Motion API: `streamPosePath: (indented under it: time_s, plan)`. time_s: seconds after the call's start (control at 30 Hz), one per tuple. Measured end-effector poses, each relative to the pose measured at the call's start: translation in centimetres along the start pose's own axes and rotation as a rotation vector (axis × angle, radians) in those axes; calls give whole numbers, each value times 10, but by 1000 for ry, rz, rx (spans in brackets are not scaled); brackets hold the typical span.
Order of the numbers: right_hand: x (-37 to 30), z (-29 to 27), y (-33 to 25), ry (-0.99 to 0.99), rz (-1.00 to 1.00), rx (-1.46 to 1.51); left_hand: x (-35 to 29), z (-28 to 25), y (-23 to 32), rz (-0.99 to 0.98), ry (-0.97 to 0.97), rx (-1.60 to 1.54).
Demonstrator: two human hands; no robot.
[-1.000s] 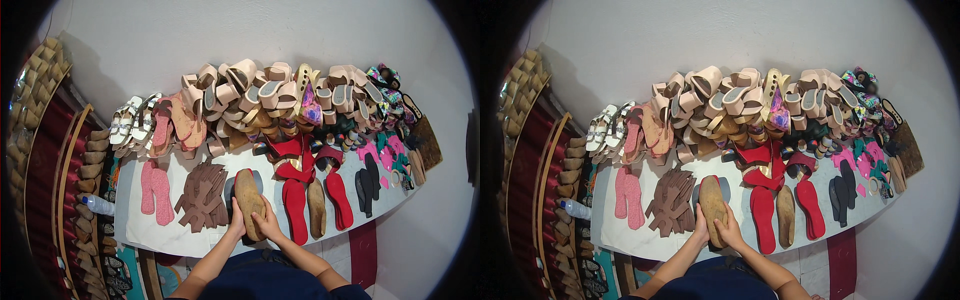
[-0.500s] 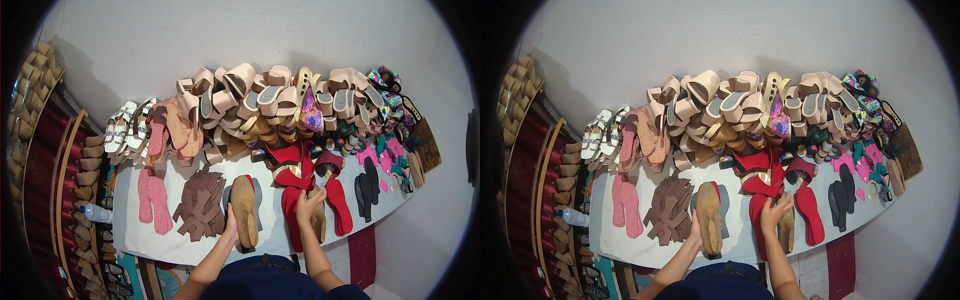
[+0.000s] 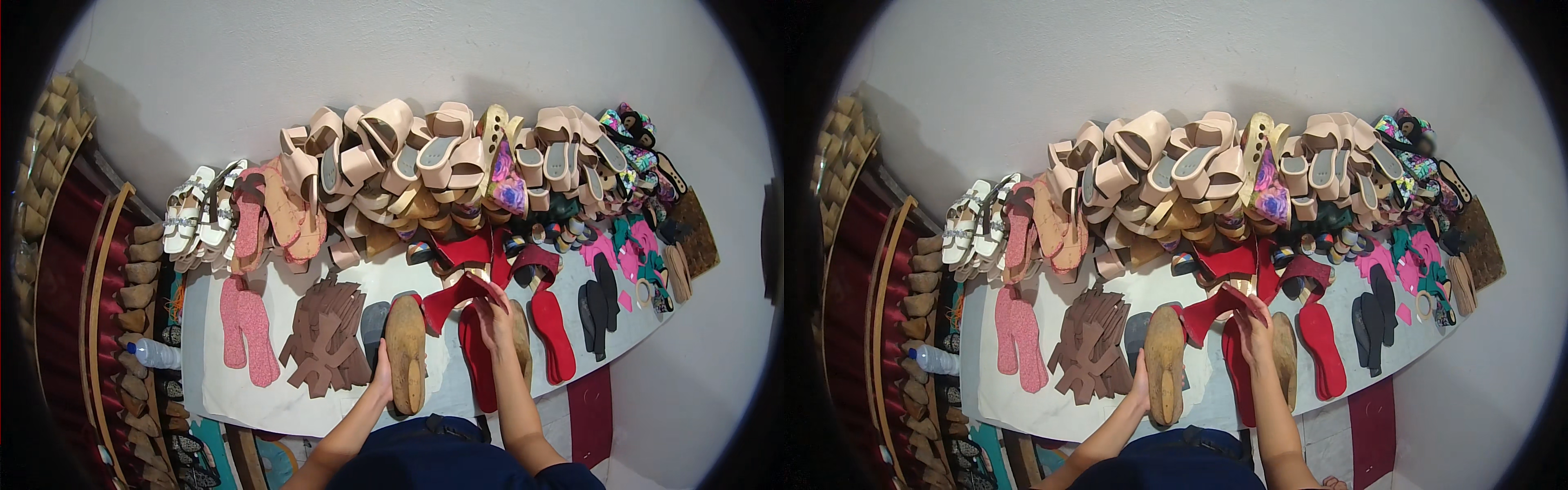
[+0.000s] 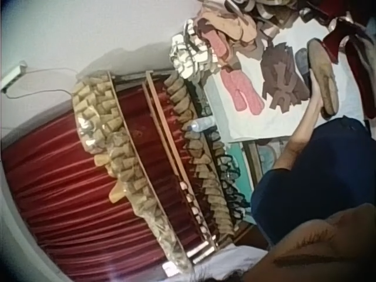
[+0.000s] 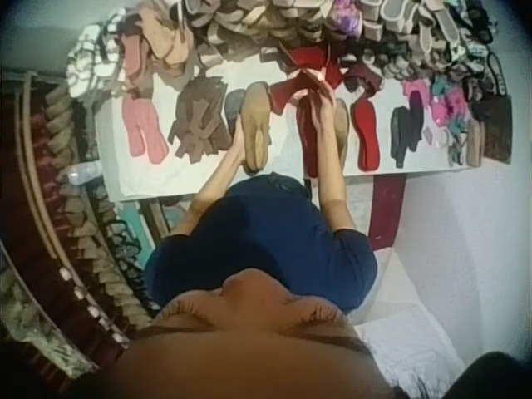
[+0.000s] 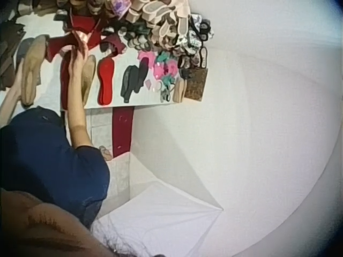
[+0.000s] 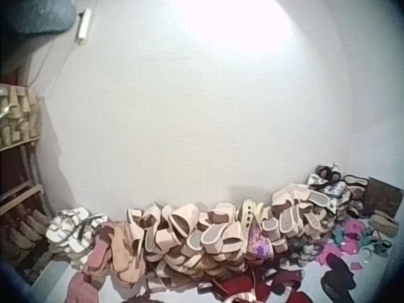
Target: Assembling the upper onto a wooden last for a sandal.
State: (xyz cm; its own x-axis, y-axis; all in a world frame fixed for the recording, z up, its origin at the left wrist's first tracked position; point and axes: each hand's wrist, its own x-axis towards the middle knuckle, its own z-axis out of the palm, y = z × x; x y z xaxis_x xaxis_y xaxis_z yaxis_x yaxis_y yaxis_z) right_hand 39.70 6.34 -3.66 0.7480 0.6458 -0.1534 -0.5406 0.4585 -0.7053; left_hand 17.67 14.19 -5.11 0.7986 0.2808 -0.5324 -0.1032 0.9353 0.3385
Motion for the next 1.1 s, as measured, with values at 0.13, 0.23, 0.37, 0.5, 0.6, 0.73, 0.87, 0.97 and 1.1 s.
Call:
streamPosePath:
  time_s: [0.13, 0.23, 0.37, 0.5, 0.6, 0.73, 0.87, 0.97, 1.1]
  plan:
    - [-5, 28, 2, -147, -47, 172, -8, 0, -2, 0, -4, 27]
    - [3, 36, 5, -74, -143, -141, -9, -2, -7, -27, -36, 59]
    - [13, 70, -9, -43, -231, -554, -15, 0, -13, -48, -38, 85]
    - [0, 105, -27, -308, -70, -301, -22, 2, -14, -59, -94, 110]
    - [-15, 107, -37, -724, 181, -128, -18, -4, -12, -76, -113, 133]
    - [-34, 91, -47, -971, 423, -258, -28, 6, -2, -96, -66, 34]
    - [-34, 50, -36, -889, 564, -584, -29, -4, -4, -38, -65, 140]
    - [-32, 47, -45, -820, 560, -778, -29, -4, -4, -49, -46, 178]
    - [-21, 41, -48, -798, 500, -879, -31, 1, -11, -48, 2, 190]
